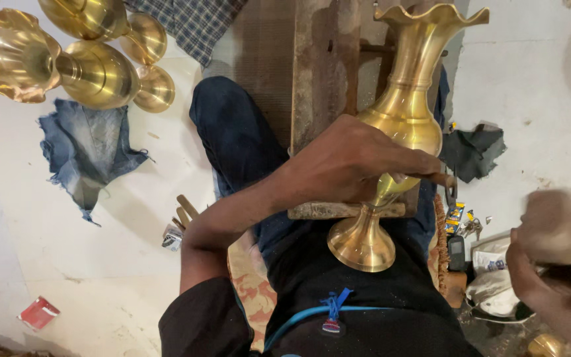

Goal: The person sits on the floor holding a brass vase against a wooden block and uses a small punch tool and a wooden mallet to repeatedly strike and shape the vase surface, repositioning the vase as they work. Several finished brass vases sit on the floor nearby.

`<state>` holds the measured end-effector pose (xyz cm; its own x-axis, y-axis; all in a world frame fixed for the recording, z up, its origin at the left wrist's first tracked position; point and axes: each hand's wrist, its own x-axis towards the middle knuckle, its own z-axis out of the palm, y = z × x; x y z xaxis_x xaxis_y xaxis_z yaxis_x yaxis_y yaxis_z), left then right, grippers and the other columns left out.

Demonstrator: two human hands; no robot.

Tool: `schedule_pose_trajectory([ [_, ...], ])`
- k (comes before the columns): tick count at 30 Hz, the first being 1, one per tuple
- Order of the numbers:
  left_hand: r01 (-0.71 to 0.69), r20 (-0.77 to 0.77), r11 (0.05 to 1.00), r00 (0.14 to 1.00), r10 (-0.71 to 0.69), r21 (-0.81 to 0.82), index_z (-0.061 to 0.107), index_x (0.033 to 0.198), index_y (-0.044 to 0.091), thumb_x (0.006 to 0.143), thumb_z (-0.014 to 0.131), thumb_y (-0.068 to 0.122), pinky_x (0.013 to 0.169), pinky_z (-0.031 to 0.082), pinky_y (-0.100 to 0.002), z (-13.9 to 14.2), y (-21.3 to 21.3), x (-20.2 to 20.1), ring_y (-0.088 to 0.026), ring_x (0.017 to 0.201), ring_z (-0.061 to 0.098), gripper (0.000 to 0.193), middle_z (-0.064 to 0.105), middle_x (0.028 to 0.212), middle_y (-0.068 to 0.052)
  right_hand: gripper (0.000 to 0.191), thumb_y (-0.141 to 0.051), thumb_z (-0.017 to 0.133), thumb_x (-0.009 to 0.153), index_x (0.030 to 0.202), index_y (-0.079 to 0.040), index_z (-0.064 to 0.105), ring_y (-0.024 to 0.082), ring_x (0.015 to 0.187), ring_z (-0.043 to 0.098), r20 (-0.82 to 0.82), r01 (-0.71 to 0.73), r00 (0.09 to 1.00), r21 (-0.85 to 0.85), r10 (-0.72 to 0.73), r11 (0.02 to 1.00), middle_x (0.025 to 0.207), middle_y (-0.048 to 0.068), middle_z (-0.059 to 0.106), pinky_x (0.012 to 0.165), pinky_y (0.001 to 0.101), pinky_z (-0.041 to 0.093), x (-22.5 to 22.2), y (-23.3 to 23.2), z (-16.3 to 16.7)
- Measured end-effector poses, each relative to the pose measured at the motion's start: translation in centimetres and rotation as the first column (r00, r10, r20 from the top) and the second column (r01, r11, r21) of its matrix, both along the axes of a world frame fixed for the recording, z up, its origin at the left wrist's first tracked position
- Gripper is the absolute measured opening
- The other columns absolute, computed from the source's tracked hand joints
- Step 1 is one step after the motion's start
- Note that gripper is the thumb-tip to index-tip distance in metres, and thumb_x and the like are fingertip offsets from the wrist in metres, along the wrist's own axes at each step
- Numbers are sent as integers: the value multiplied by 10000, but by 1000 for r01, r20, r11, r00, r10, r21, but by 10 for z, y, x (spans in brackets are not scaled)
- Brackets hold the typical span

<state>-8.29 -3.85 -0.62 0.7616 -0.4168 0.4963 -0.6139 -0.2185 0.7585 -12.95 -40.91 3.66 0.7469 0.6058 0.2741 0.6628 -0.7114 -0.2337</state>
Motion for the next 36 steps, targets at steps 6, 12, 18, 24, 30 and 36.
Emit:
schedule_pose_trajectory([
  [6, 164, 86, 984, 982, -170, 76, 662, 1275, 217, 839, 675, -52, 582, 482, -333, 4, 4, 15, -145, 701, 691, 513, 757, 891, 28, 610, 5, 717, 908, 1445, -68, 437, 262, 862, 640, 65, -23, 997, -57, 27, 998, 1146, 223, 664, 697, 343, 524, -16, 4, 1],
  [12, 278, 146, 942, 941, -306, 188, 673, 1215, 255, 858, 687, -17, 553, 416, -378, 7, 4, 28, -175, 612, 601, 449, 615, 685, 1, 591, -17, 730, 936, 1440, -72, 426, 264, 853, 628, 130, -27, 991, -76, 37, 997, 1151, 225, 664, 680, 343, 515, -35, -9, -18],
  [18, 311, 138, 934, 932, -336, 175, 707, 1190, 223, 800, 715, -14, 526, 411, -370, 5, 6, 29, -182, 576, 585, 456, 605, 645, -24, 607, 15, 757, 925, 1414, -77, 409, 267, 865, 612, 186, -6, 982, 136, -19, 991, 1142, 191, 640, 729, 346, 529, -26, 3, -49],
  [24, 71, 63, 995, 996, -66, -70, 715, 1275, 240, 831, 752, 9, 734, 592, -271, -15, 4, 10, -119, 895, 778, 502, 787, 1139, 21, 356, 74, 791, 820, 1051, -30, 541, 237, 725, 628, -313, 356, 902, 155, -296, 921, 910, 164, 638, 679, 367, 536, -9, 28, -6],
  [30, -23, 11, 982, 1000, 25, -190, 651, 1365, 155, 844, 849, 120, 845, 650, -303, -24, 5, -9, -180, 1014, 789, 558, 759, 1214, 7, 380, 67, 795, 811, 1076, -25, 538, 238, 740, 632, -409, 188, 894, -32, -184, 982, 924, 170, 637, 687, 363, 538, 22, 16, 26],
  [36, -233, -142, 942, 969, 203, -240, 670, 1309, 55, 784, 826, 92, 842, 663, -308, -32, -6, -28, -190, 959, 795, 549, 772, 1079, -85, 407, 60, 799, 802, 1102, -19, 536, 240, 755, 636, -407, 44, 911, -80, -72, 996, 937, 175, 636, 695, 359, 540, 61, 32, 33],
])
